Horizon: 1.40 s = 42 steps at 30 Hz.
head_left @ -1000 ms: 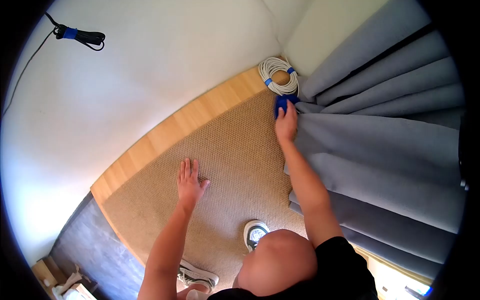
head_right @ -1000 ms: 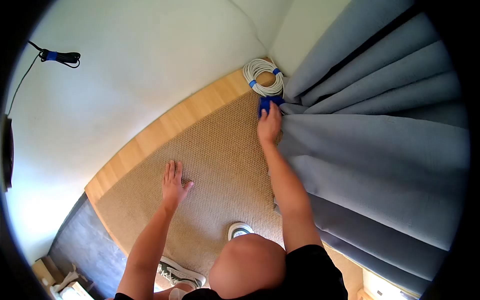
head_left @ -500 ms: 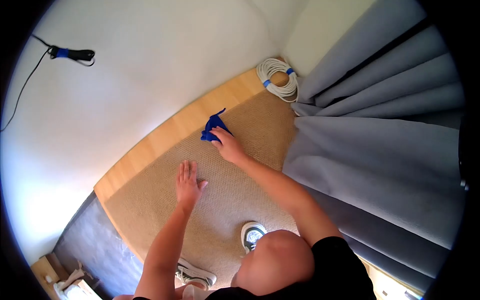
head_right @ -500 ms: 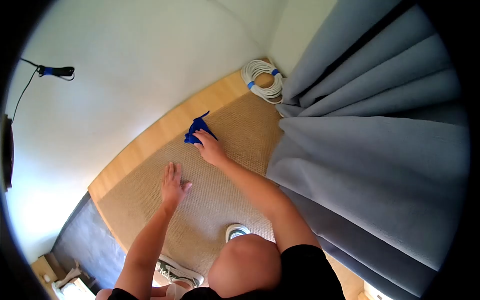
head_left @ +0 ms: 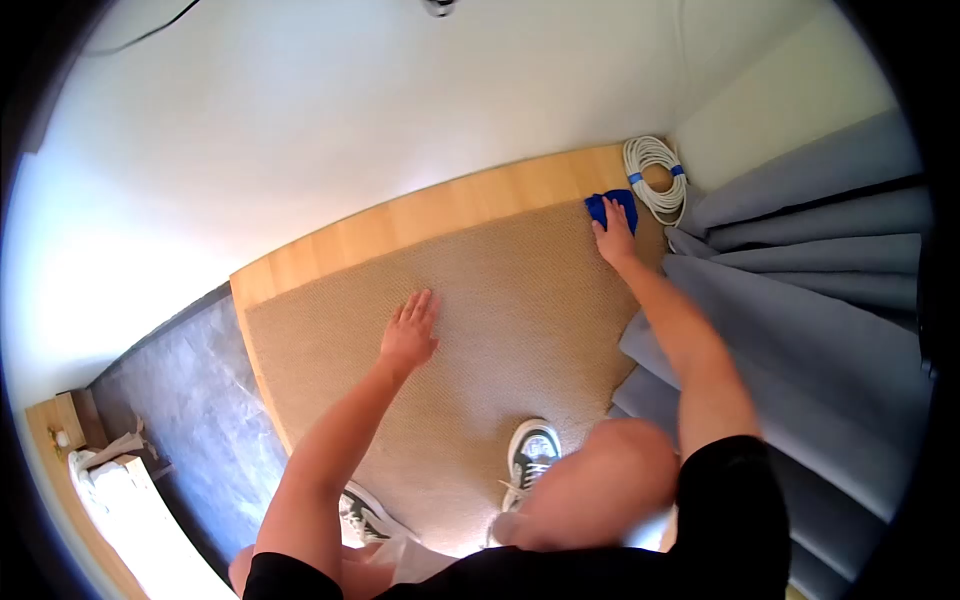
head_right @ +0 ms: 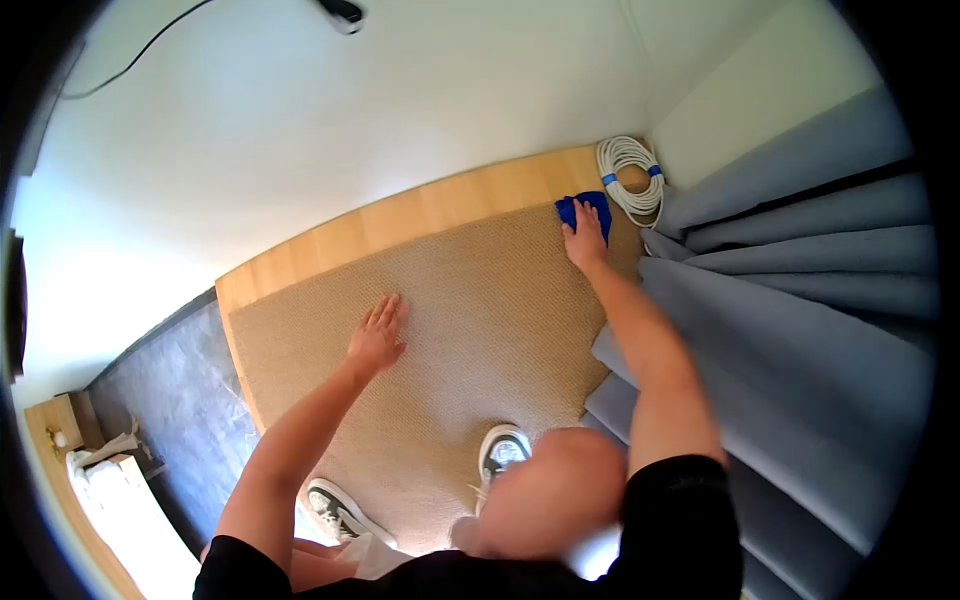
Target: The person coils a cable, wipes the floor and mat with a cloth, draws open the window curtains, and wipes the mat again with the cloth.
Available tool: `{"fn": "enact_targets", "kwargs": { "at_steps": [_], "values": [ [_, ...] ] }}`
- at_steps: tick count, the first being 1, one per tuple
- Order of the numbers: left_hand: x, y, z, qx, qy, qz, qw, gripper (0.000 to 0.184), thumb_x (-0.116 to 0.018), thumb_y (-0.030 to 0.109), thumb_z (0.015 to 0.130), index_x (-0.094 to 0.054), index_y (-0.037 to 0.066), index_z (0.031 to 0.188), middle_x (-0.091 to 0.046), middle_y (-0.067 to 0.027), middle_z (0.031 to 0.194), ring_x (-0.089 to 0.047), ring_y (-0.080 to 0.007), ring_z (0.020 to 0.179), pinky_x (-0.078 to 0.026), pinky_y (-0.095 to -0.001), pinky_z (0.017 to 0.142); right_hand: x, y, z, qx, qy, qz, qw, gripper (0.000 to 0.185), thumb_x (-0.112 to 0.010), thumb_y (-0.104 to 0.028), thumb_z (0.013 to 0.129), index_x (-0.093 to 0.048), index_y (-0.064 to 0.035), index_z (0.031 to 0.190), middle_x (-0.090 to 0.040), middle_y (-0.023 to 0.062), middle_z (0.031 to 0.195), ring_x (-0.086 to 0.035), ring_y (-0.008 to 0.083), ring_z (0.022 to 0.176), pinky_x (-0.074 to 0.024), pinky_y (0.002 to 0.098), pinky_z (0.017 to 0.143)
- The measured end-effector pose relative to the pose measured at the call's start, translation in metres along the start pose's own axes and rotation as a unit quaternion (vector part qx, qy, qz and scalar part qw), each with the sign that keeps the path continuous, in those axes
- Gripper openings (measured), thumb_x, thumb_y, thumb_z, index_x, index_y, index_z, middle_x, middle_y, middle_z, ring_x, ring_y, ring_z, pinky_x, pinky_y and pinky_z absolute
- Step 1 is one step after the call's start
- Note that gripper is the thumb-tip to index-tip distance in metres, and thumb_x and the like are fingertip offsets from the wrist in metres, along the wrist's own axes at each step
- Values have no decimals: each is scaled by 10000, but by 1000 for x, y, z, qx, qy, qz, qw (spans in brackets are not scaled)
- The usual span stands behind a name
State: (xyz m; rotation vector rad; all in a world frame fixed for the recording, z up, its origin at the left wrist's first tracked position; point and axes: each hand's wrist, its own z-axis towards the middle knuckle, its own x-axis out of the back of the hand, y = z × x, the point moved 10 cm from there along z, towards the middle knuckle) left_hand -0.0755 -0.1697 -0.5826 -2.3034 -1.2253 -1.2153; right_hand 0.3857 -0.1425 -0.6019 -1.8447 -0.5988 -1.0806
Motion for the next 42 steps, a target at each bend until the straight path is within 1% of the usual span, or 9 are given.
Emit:
{"fn": "enact_targets", "kwargs": {
  "at_steps": [3, 9, 15, 16, 17, 21, 27, 30, 42],
  "values": [
    [1, -44, -19, 2, 33, 11, 999, 804, -583, 382, 994, -170, 121, 1632, -129, -110, 1707, -114, -286, 1576, -148, -461, 1273, -33, -18, -14, 18, -84, 38, 996, 648, -547, -286, 1030, -286, -81, 1586, -254, 206, 1653, -233, 362, 1534, -232, 429, 1245],
    [-24, -79, -45, -46, 117, -24, 992, 768, -506, 407, 1026, -161, 70, 1624, -137, -107, 1705, -104, -285, 1577, -127, -466, 1277, -104, -150, -81, 49, 67, -1, 997, 585, -576, -238, 1008, -399, -48, 1532, -332, 214, 1618, -286, 365, 1513, -235, 423, 1246],
    [-23, -98, -56, -115, 97, 7, 989, 782, -464, 470, 1034, -150, 62, 1623, -120, -141, 1700, -93, -305, 1575, -103, -468, 1280, -158, -248, -119, 55, 24, 91, 994, 533, -552, -235, 1020, -443, -44, 1506, -345, 187, 1620, -262, 314, 1531, -221, 390, 1252],
    [-26, -105, -55, -117, 99, 10, 988, 782, -464, 470, 1034, -150, 62, 1623, -120, -141, 1700, -93, -305, 1575, -103, -468, 1280, -150, -260, -123, 79, 81, 69, 991, 537, -564, -280, 1016, -461, -56, 1493, -463, 221, 1532, -422, 336, 1444, -345, 423, 1185],
    [-25, -111, -57, -128, 124, 11, 984, 807, -482, 489, 1022, -156, 56, 1620, -124, -147, 1698, -92, -309, 1575, -97, -473, 1280, -150, -262, -123, 76, 82, 71, 991, 537, -564, -280, 1016, -461, -56, 1493, -463, 221, 1532, -422, 336, 1444, -345, 423, 1185],
    [-30, -130, -51, -111, 158, -56, 979, 884, -532, 556, 982, -172, 60, 1619, -121, -148, 1698, -86, -318, 1574, -80, -478, 1281, -96, -196, -122, -91, 222, 113, 964, 580, -588, -446, 979, -529, -75, 1421, -697, 274, 1123, -680, 487, 973, -533, 542, 852],
    [-37, -133, -44, -124, 173, -66, 975, 909, -551, 592, 960, -184, 90, 1624, -114, -145, 1700, -77, -322, 1574, -82, -478, 1279, -89, -127, -106, -71, 214, 30, 974, 607, -574, -424, 991, -498, -39, 1454, -515, 246, 1469, -512, 417, 1333, -421, 464, 1098],
    [-37, -132, -44, -123, 166, -59, 977, 910, -543, 591, 967, -167, 90, 1628, -105, -144, 1702, -71, -315, 1576, -70, -480, 1278, -109, -146, -100, -31, 177, 17, 984, 582, -548, -274, 1016, -390, -52, 1531, -370, 200, 1595, -306, 371, 1499, -293, 418, 1218],
    [-34, -128, -46, -116, 193, -51, 973, 910, -577, 574, 944, -214, 81, 1616, -152, -150, 1693, -88, -306, 1575, -68, -479, 1275, -205, -348, -175, 137, 158, 103, 972, 526, -585, -100, 953, -484, -44, 1466, -433, 197, 1549, -370, 387, 1453, -327, 468, 1202]
  ]
}}
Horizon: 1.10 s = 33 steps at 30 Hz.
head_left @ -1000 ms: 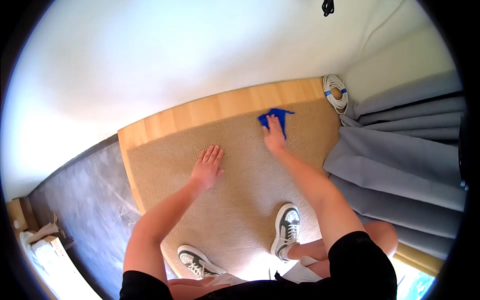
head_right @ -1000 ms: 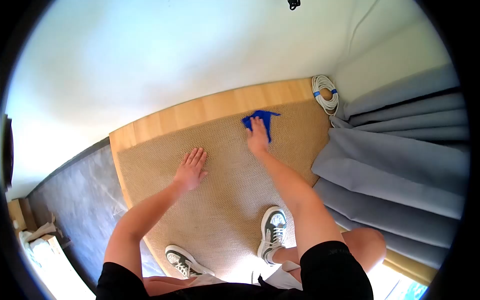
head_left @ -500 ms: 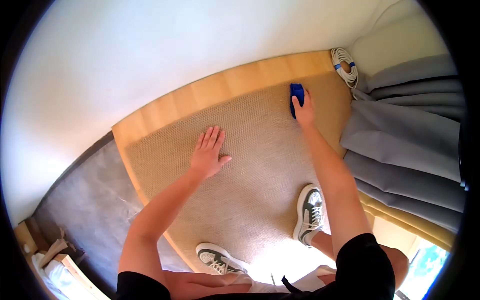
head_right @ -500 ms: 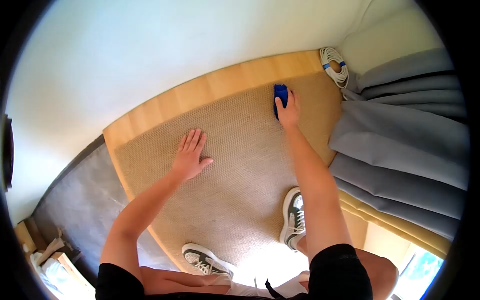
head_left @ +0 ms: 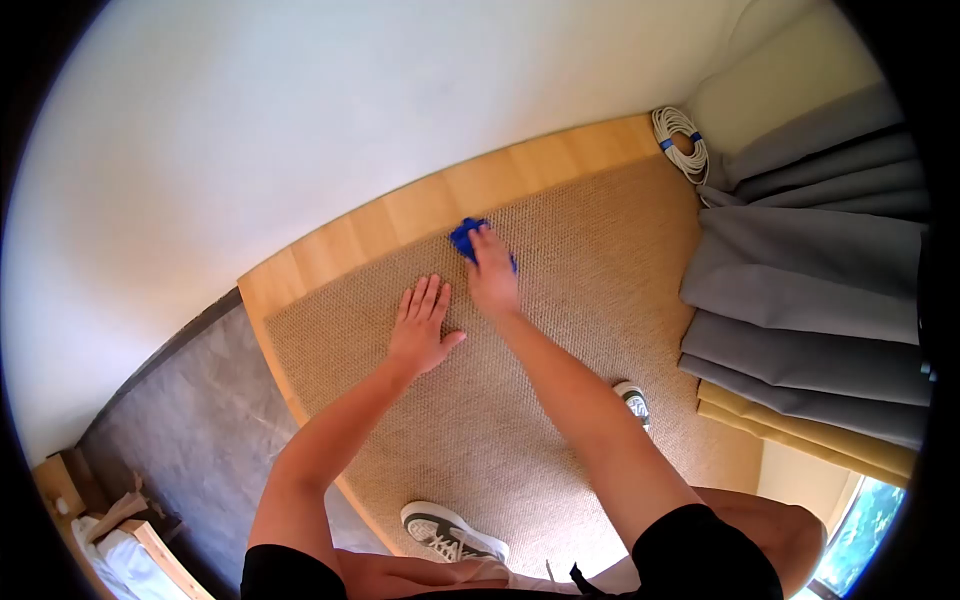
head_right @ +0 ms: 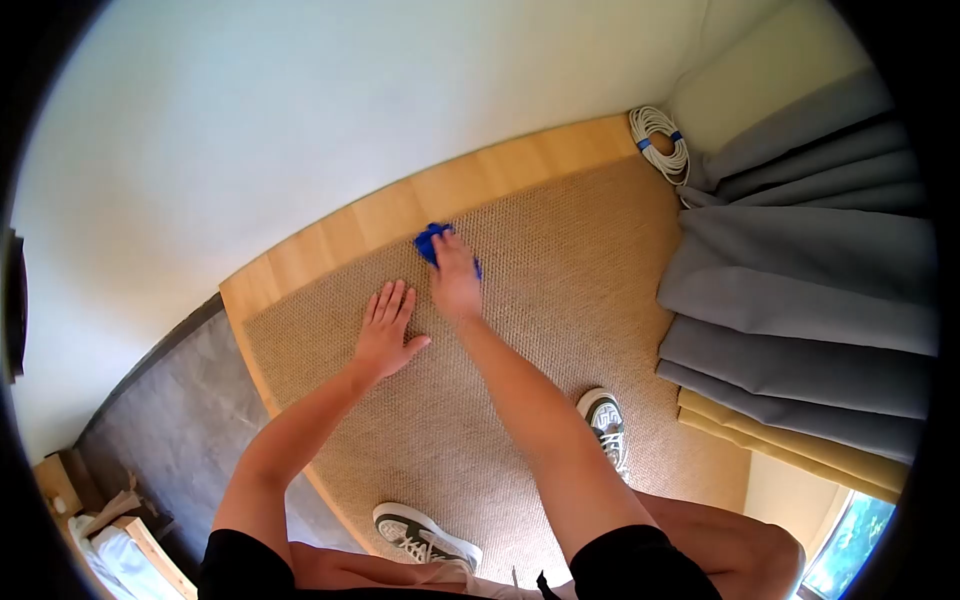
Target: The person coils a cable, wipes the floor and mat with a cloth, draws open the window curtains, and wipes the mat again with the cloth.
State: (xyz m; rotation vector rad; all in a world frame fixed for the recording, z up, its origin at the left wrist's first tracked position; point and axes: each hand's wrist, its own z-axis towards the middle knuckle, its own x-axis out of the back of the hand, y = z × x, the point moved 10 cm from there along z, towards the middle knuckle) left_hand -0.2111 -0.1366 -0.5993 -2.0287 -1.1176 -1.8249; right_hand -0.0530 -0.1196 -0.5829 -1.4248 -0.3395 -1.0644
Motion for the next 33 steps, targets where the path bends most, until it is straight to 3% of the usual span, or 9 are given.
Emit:
{"fn": "enact_targets", "kwargs": {
  "at_steps": [3, 5, 6, 10, 14, 16, 21, 27, 33],
  "values": [
    [3, 1, 0, 1, -8, -1, 1000, 912, -588, 566, 942, -216, 73, 1614, -153, -157, 1692, -90, -305, 1575, -72, -476, 1276, -3, -22, -1, 20, -26, 40, 999, 516, -593, -120, 967, -478, -31, 1463, -496, 232, 1490, -456, 402, 1394, -367, 461, 1167],
    [6, -1, -1, 3, -11, -11, 1000, 931, -599, 570, 933, -211, 68, 1614, -150, -159, 1692, -92, -307, 1575, -77, -473, 1277, 3, 1, 5, -99, -36, 165, 981, 506, -586, -174, 988, -475, -11, 1454, -570, 264, 1397, -553, 434, 1286, -430, 482, 1101],
    [6, -2, -2, 2, -19, -21, 1000, 949, -611, 573, 925, -205, 63, 1614, -147, -162, 1692, -93, -308, 1575, -81, -470, 1277, 25, 7, 10, -184, -71, 113, 974, 496, -566, -226, 1006, -492, 4, 1439, -568, 267, 1391, -565, 428, 1265, -442, 462, 1081],
    [12, -12, -7, 33, -39, -9, 999, 994, -630, 590, 905, -186, 57, 1617, -135, -157, 1696, -88, -310, 1576, -88, -461, 1280, 110, 95, 48, -135, 143, 23, 980, 502, -551, -239, 1019, -481, -5, 1457, -579, 249, 1385, -570, 430, 1250, -451, 471, 1058],
    [10, -12, -2, 30, -46, 1, 999, 1050, -674, 597, 870, -179, 52, 1618, -116, -166, 1697, -81, -323, 1576, -89, -465, 1280, 137, 191, 63, -146, 80, -38, 985, 501, -551, -226, 1021, -470, -6, 1464, -508, 230, 1479, -502, 404, 1343, -399, 443, 1129],
    [9, -13, -3, 33, -48, -1, 998, 1049, -672, 598, 872, -174, 56, 1620, -109, -162, 1699, -77, -321, 1577, -88, -462, 1282, 126, 187, 64, -150, 11, -45, 988, 502, -545, -232, 1028, -461, -12, 1472, -426, 215, 1555, -403, 374, 1441, -334, 414, 1192],
    [4, -14, -3, 30, -31, -5, 999, 1050, -677, 593, 872, -169, 65, 1623, -106, -148, 1703, -71, -316, 1578, -80, -460, 1283, 81, 129, 38, -175, -35, -10, 984, 519, -531, -258, 1037, -438, -23, 1490, -433, 205, 1555, -390, 367, 1452, -330, 415, 1197],
    [10, -11, -4, 31, -35, -6, 999, 1029, -669, 574, 878, -183, 47, 1617, -128, -161, 1698, -81, -312, 1578, -80, -456, 1281, -6, 33, 6, -52, -51, 3, 997, 494, -545, -250, 1033, -467, -26, 1467, -450, 208, 1540, -415, 360, 1440, -344, 417, 1188],
    [12, -16, -13, 6, 0, -26, 1000, 1029, -737, 510, 854, -220, 28, 1601, -202, -192, 1671, -131, -344, 1565, -119, -470, 1273, -49, -52, -17, -99, -111, 181, 972, 473, -554, -254, 1027, -498, -31, 1440, -521, 229, 1468, -477, 392, 1383, -380, 430, 1156]
  ]
}}
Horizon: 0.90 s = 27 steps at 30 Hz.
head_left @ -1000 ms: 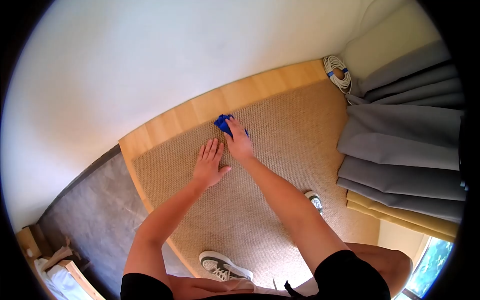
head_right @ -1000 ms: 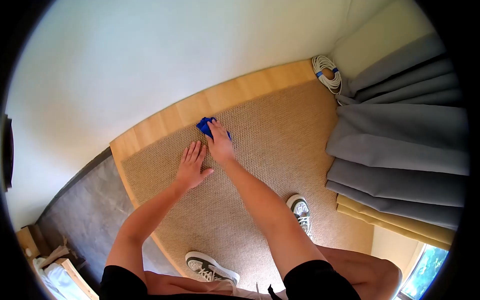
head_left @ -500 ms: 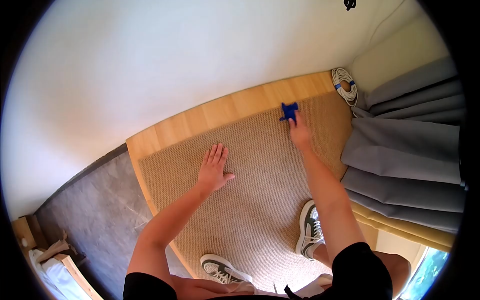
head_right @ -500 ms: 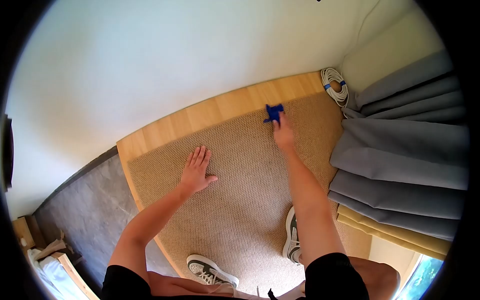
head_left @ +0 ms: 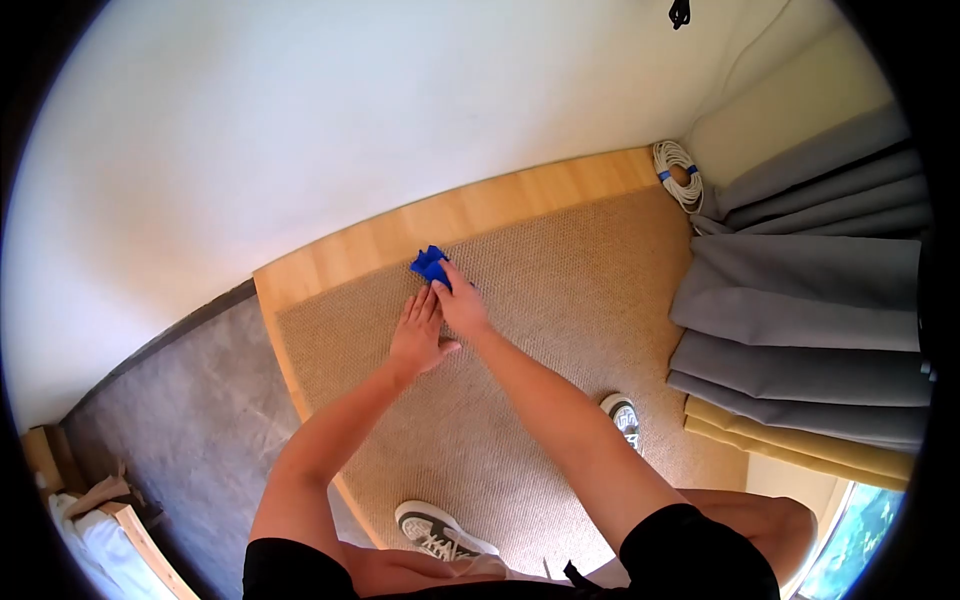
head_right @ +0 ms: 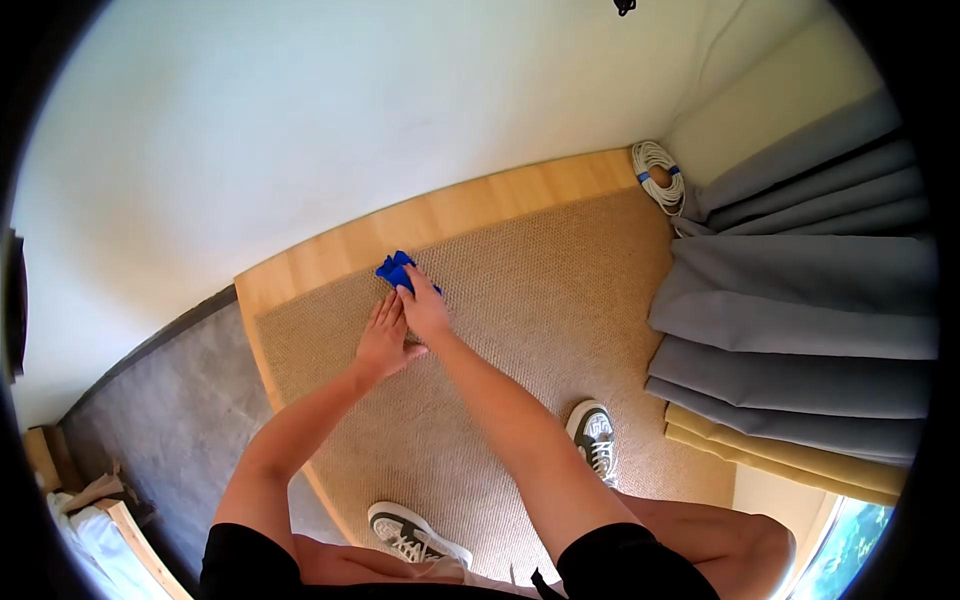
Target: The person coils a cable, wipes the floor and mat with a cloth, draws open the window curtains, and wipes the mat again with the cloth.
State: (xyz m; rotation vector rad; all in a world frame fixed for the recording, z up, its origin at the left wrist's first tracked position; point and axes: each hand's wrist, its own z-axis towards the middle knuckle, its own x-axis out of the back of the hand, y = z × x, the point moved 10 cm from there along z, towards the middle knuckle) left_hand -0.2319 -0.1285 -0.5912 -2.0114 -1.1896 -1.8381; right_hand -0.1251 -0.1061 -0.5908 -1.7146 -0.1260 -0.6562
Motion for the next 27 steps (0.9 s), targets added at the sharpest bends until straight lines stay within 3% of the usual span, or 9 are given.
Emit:
{"fn": "enact_targets", "kwargs": {
  "at_steps": [2, 6, 9, 11, 14, 16, 23, 25, 27],
  "values": [
    [3, -10, -12, 2, 4, 0, 1000, 1017, -743, 493, 855, -226, 28, 1598, -194, -190, 1672, -127, -341, 1565, -121, -469, 1273, 9, 23, 2, -113, 7, 85, 990, 519, -550, -278, 1024, -460, -41, 1477, -548, 229, 1440, -533, 423, 1311, -427, 476, 1096],
    [5, -35, -50, -22, -27, 40, 999, 995, -743, 466, 865, -227, 38, 1600, -155, -176, 1685, -104, -333, 1570, -121, -466, 1276, 105, 30, 16, -100, 133, -35, 986, 522, -552, -295, 1027, -464, -37, 1472, -576, 247, 1393, -579, 443, 1238, -457, 487, 1050],
    [16, -57, -61, 50, -74, 36, 995, 1002, -741, 481, 863, -222, 54, 1607, -127, -159, 1695, -85, -320, 1574, -121, -465, 1278, 154, 51, 30, -102, 189, -91, 972, 510, -548, -270, 1026, -470, -26, 1467, -544, 228, 1446, -533, 433, 1306, -430, 476, 1093],
    [15, -61, -60, 47, -59, 27, 997, 1012, -747, 480, 852, -224, 51, 1605, -143, -157, 1693, -109, -320, 1571, -134, -467, 1276, 159, 81, 41, -36, 213, -170, 962, 495, -544, -241, 1023, -475, -21, 1461, -494, 201, 1509, -445, 404, 1402, -374, 459, 1156],
    [14, -61, -63, 41, -52, 22, 998, 1037, -752, 492, 837, -215, 54, 1608, -154, -152, 1693, -130, -315, 1569, -145, -468, 1274, 123, 77, 31, -23, 141, -202, 969, 488, -546, -218, 1018, -477, -24, 1461, -459, 188, 1542, -370, 374, 1463, -320, 449, 1199],
    [16, -62, -62, 42, -46, 25, 998, 1052, -752, 504, 833, -204, 59, 1613, -150, -149, 1695, -127, -310, 1571, -142, -467, 1275, 89, 67, 20, -17, 147, -202, 968, 481, -549, -199, 1014, -481, -14, 1452, -463, 194, 1537, -370, 371, 1462, -309, 452, 1207],
    [17, -61, -62, 42, -38, 40, 998, 1064, -761, 532, 803, -244, 57, 1601, -183, -144, 1688, -145, -307, 1568, -149, -464, 1272, -23, -12, -10, 40, 41, -97, 994, 487, -571, -246, 1006, -508, 8, 1416, -491, 219, 1500, -434, 397, 1414, -346, 460, 1181],
    [17, -62, -65, 40, -32, 46, 998, 1068, -765, 538, 794, -253, 56, 1598, -189, -147, 1686, -149, -307, 1567, -151, -466, 1271, -49, -16, -17, -41, -48, -9, 998, 478, -576, -256, 1016, -516, -17, 1425, -555, 243, 1433, -507, 413, 1351, -398, 434, 1131],
    [19, -66, -70, 50, -17, 38, 998, 1083, -768, 543, 785, -249, 49, 1597, -195, -155, 1683, -153, -314, 1565, -152, -472, 1270, -36, -24, -15, -46, -20, 18, 999, 484, -566, -281, 1020, -515, -9, 1417, -586, 248, 1384, -548, 429, 1290, -424, 460, 1095]
  ]
}}
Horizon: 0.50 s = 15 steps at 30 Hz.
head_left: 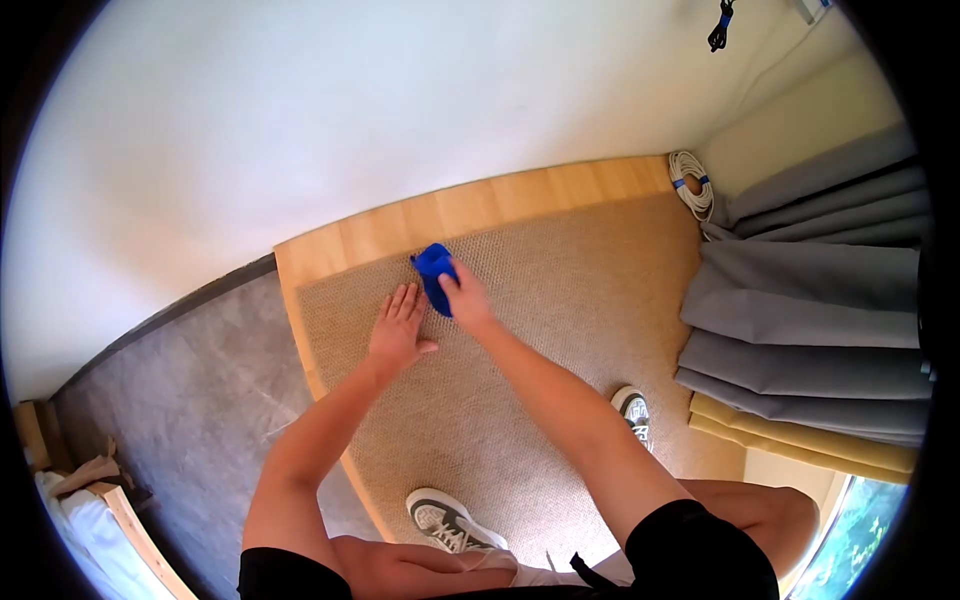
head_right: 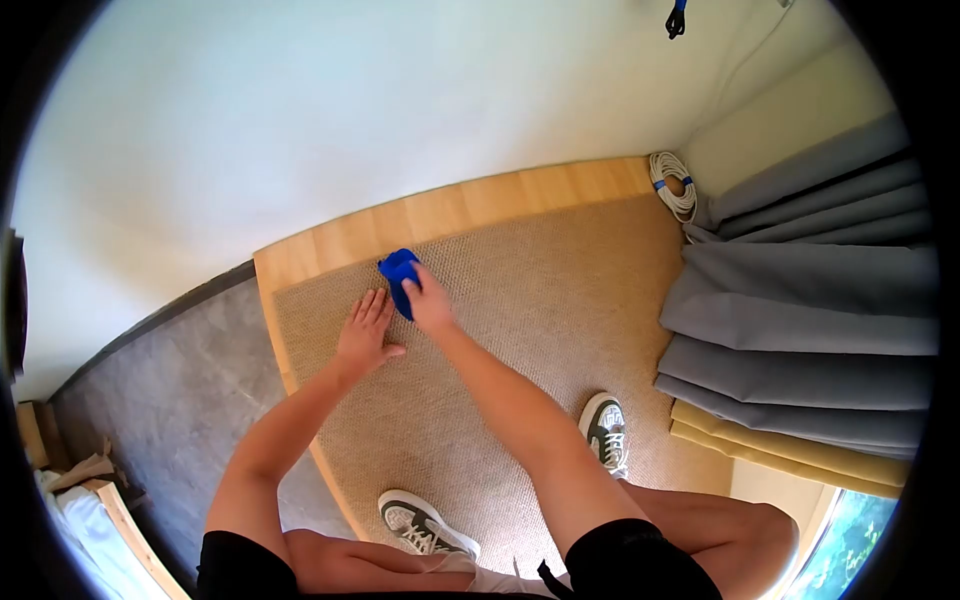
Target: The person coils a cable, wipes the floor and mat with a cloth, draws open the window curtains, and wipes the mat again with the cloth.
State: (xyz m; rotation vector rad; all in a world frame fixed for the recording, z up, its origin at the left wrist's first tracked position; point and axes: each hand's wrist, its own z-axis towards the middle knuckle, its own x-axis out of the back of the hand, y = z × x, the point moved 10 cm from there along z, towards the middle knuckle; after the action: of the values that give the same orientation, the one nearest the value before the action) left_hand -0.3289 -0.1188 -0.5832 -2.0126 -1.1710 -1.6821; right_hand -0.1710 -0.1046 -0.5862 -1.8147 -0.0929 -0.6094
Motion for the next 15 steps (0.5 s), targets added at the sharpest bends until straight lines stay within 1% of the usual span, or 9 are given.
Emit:
{"fn": "enact_targets", "kwargs": {
  "at_steps": [1, 3, 5, 7, 8, 10, 11, 13, 15],
  "values": [
    [-5, -2, -6, 2, 0, 2, 1000, 1083, -768, 543, 785, -249, 49, 1597, -195, -155, 1683, -153, -314, 1565, -152, -472, 1270, 11, 5, 1, -7, 28, 29, 999, 493, -555, -305, 1024, -514, -1, 1409, -616, 253, 1334, -588, 445, 1229, -451, 486, 1060],
    [-3, -6, -14, 23, 50, -13, 998, 1088, -763, 544, 793, -232, 42, 1599, -196, -163, 1680, -158, -320, 1562, -154, -478, 1269, 65, 19, 13, -15, 140, -9, 990, 490, -565, -320, 1020, -526, -24, 1408, -644, 261, 1277, -621, 440, 1170, -478, 495, 1002],
    [0, -6, -21, 37, 26, -20, 999, 1086, -774, 531, 789, -240, 38, 1596, -204, -173, 1675, -161, -330, 1561, -155, -479, 1268, 127, 26, 24, -49, 205, -3, 978, 482, -570, -304, 1016, -529, -9, 1396, -650, 276, 1252, -625, 451, 1155, -482, 507, 989],
    [-1, -8, -24, 52, 1, -25, 998, 1083, -785, 518, 786, -248, 34, 1593, -212, -183, 1670, -163, -340, 1559, -157, -480, 1267, 174, 29, 30, -68, 253, -75, 962, 473, -570, -271, 1014, -531, 31, 1375, -616, 283, 1313, -584, 446, 1221, -463, 500, 1020],
    [-3, -8, -22, 53, -12, -24, 998, 1090, -782, 522, 790, -236, 36, 1598, -198, -180, 1675, -151, -339, 1562, -151, -479, 1269, 190, 44, 38, -68, 251, -74, 963, 473, -570, -271, 1014, -531, 31, 1375, -616, 283, 1313, -584, 446, 1221, -463, 500, 1020],
    [-7, -9, -21, 54, -27, -24, 998, 1096, -778, 527, 794, -224, 37, 1602, -183, -178, 1681, -139, -337, 1565, -145, -477, 1271, 201, 77, 55, -29, 244, -191, 951, 470, -580, -254, 1003, -536, 38, 1369, -547, 261, 1425, -503, 432, 1327, -406, 486, 1101],
    [-8, -9, -21, 54, -26, -25, 998, 1100, -777, 529, 795, -216, 39, 1605, -170, -172, 1686, -128, -331, 1568, -139, -473, 1273, 192, 91, 55, -30, 242, -191, 951, 470, -580, -254, 1003, -536, 38, 1369, -547, 261, 1425, -503, 432, 1327, -406, 486, 1101],
    [-8, -11, -20, 56, -23, -27, 998, 1104, -776, 530, 797, -209, 41, 1607, -157, -166, 1690, -116, -325, 1571, -134, -469, 1274, 163, 94, 51, 17, 188, -269, 944, 487, -573, -269, 1016, -522, 19, 1405, -525, 215, 1472, -469, 391, 1382, -372, 454, 1153],
    [-11, -11, -19, 59, -35, -24, 997, 1108, -771, 538, 798, -203, 42, 1610, -140, -161, 1695, -102, -318, 1574, -125, -464, 1275, 120, 83, 41, 32, 161, -234, 958, 482, -588, -248, 1000, -530, 23, 1394, -503, 205, 1499, -409, 377, 1436, -318, 447, 1197]
  ]
}}
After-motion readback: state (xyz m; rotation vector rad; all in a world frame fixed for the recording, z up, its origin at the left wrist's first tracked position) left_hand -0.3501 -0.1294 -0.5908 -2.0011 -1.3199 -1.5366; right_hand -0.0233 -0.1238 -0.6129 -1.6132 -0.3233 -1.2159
